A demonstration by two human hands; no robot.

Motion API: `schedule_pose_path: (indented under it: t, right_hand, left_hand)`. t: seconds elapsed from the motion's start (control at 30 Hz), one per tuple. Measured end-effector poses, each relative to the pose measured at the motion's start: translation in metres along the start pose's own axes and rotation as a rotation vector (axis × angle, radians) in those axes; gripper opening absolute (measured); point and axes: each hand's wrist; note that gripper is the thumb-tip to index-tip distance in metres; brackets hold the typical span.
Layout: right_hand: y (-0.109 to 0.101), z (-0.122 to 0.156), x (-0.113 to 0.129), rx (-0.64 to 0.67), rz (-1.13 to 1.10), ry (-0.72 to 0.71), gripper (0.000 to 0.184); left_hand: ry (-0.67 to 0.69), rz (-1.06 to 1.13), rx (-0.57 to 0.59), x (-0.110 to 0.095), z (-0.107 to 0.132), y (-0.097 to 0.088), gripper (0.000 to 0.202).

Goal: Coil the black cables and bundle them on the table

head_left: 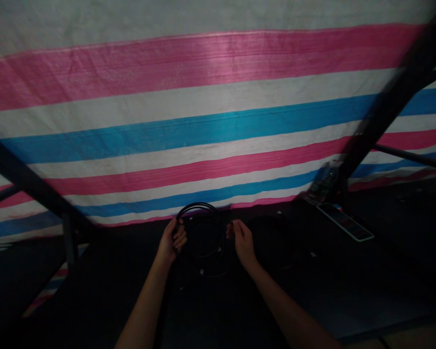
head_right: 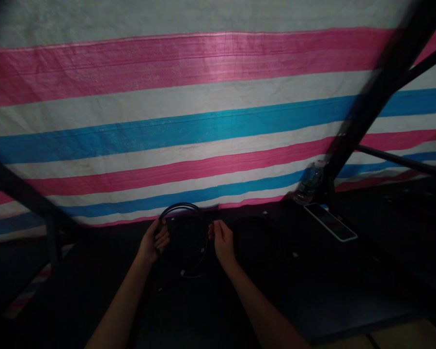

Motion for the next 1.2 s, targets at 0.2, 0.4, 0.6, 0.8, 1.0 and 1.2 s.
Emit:
schedule_pose_path:
  t: [0.2,0.4,0.6,0.8,1.0,1.2]
  right_hand:
    - [0.005,0.007,0.005,0.314,0.141,-0.098,0.036]
    - [0.009,0.012,0.009,0.365,0.274,-0.193,0.022]
    - [0.003,0.004,-0.003,0.165,0.372,-0.236,0.032]
    - [0.003,0.006,-0.007,0.081,0.482,-0.297,0.047]
    - [0.002,0.002,-0.009,-0.048,0.440,-0.237,0.047]
    - [0.000,0.001,-0.004,-0.062,0.392,-0.226,0.030]
  left_hand:
    - [0.049,-0.100,-0.068,0.006,-0.004,-0.001,0.038]
    - [0.103,-0.341,-0.194,0.007,-0.005,-0.001,0.054]
    - [0.109,-0.503,-0.169,0.005,0.001,0.008,0.054]
    - [0.121,-0.554,-0.117,0.010,0.000,0.007,0.051]
    - [0.055,-0.436,-0.091,0.011,-0.001,0.003,0.054]
    - [-0.078,-0.193,-0.013,0.011,0.000,0.005,0.041]
Point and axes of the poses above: each hand's wrist, its own z-axis away from the middle knuckle, its own y-axis out of the palm, x = y × z, and after that the axes turned 1 degree about x, right-handed
